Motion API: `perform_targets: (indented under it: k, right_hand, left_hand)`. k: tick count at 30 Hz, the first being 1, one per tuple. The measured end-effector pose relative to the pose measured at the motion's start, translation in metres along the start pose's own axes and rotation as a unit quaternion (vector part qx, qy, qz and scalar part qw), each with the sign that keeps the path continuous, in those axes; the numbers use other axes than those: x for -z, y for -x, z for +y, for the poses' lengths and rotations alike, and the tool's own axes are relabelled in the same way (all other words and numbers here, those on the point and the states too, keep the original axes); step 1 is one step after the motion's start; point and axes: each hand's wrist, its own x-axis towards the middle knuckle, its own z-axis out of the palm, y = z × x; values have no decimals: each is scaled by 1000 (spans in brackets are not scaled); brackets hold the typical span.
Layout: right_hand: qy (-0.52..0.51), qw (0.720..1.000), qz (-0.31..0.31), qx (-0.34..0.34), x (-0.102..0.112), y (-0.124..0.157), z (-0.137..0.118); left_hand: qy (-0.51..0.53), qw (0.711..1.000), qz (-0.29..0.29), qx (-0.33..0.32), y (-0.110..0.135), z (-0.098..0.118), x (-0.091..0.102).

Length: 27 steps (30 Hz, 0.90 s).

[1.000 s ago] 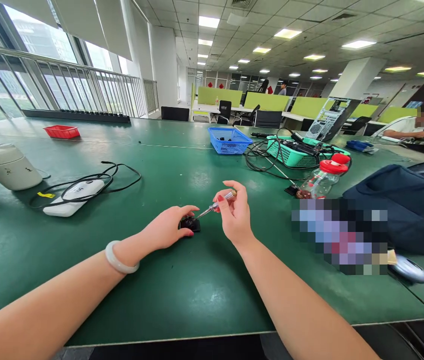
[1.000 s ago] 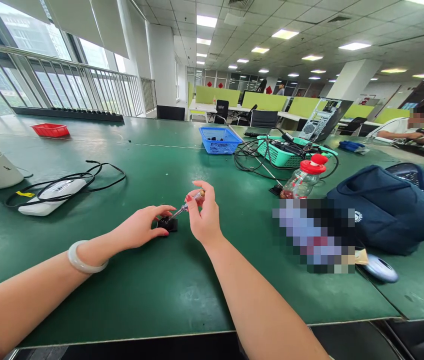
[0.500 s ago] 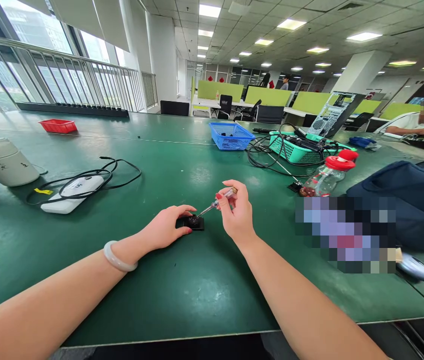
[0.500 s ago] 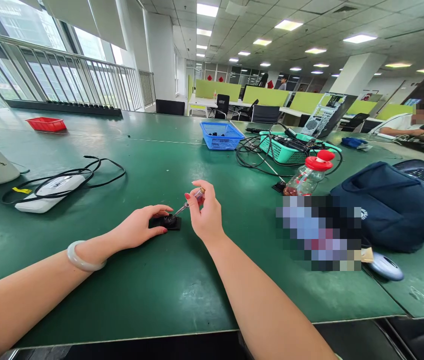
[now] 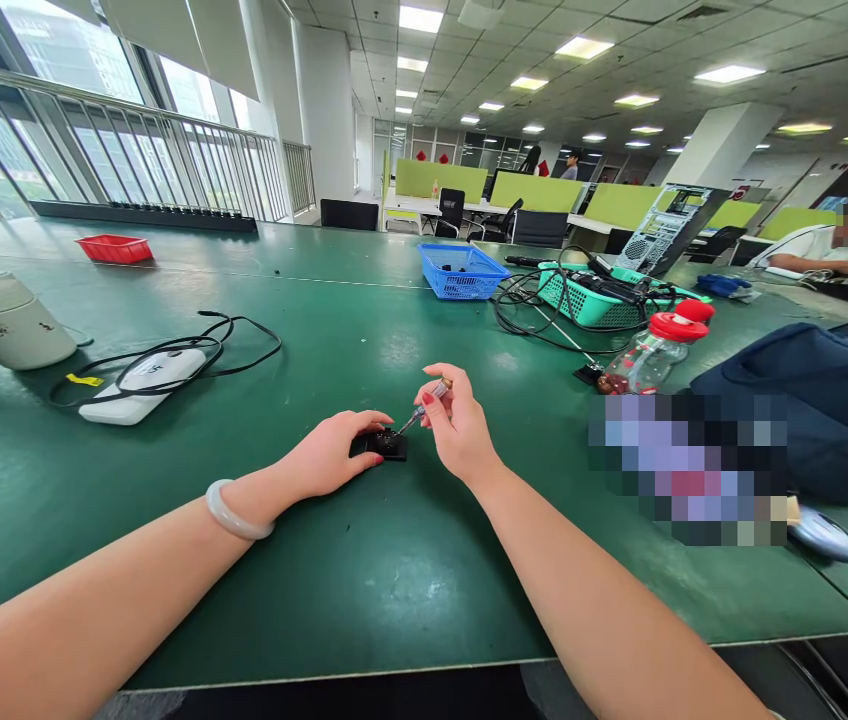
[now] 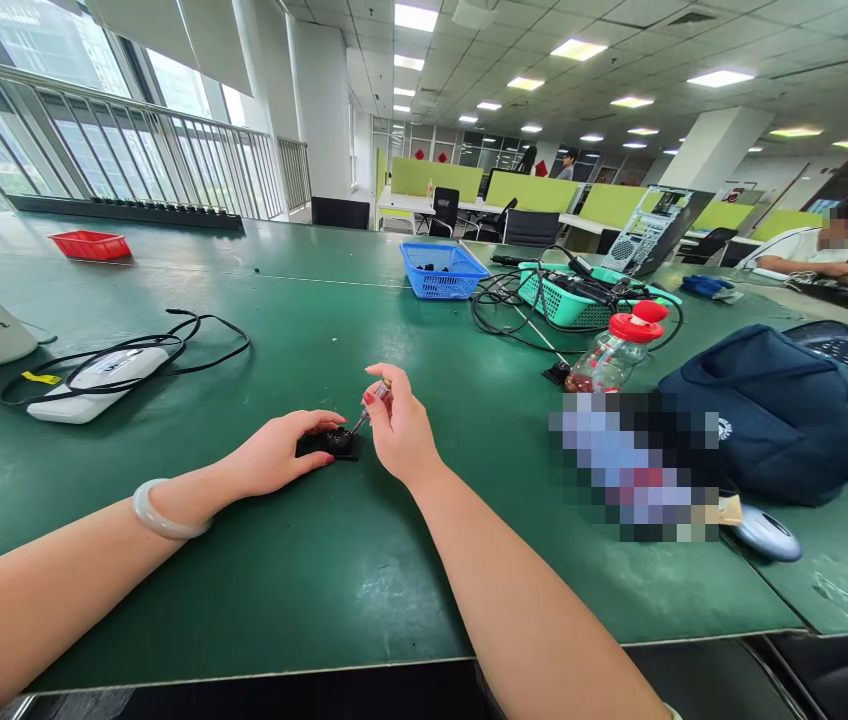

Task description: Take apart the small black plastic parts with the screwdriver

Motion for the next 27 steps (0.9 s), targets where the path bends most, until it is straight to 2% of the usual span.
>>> perform_targets:
  k: [5,11,13,18,23,27]
  right_hand:
    - [8,1000,-29,1,1,0,-2]
    - [7,997,69,21,6,2,-9]
    - [6,998,52,27,6,3,-10]
    - [31,998,-38,28,2,3,-14]
    - [66,996,-49,32,2,2,-20]
    - [80,996,-34,11,4,0,-21]
  left_hand:
    - [-27,1000,-1,-13,1,-1,0]
    - [-35,999,-9,-9,0,1,1]
    - [-40,999,-9,-12,0,0,2]
    - [-44,999,-11,-7,1,0,1]
    - [-38,999,-15,-20,2,0,1]
    - [-49,998,-10,-25,2,0,2]
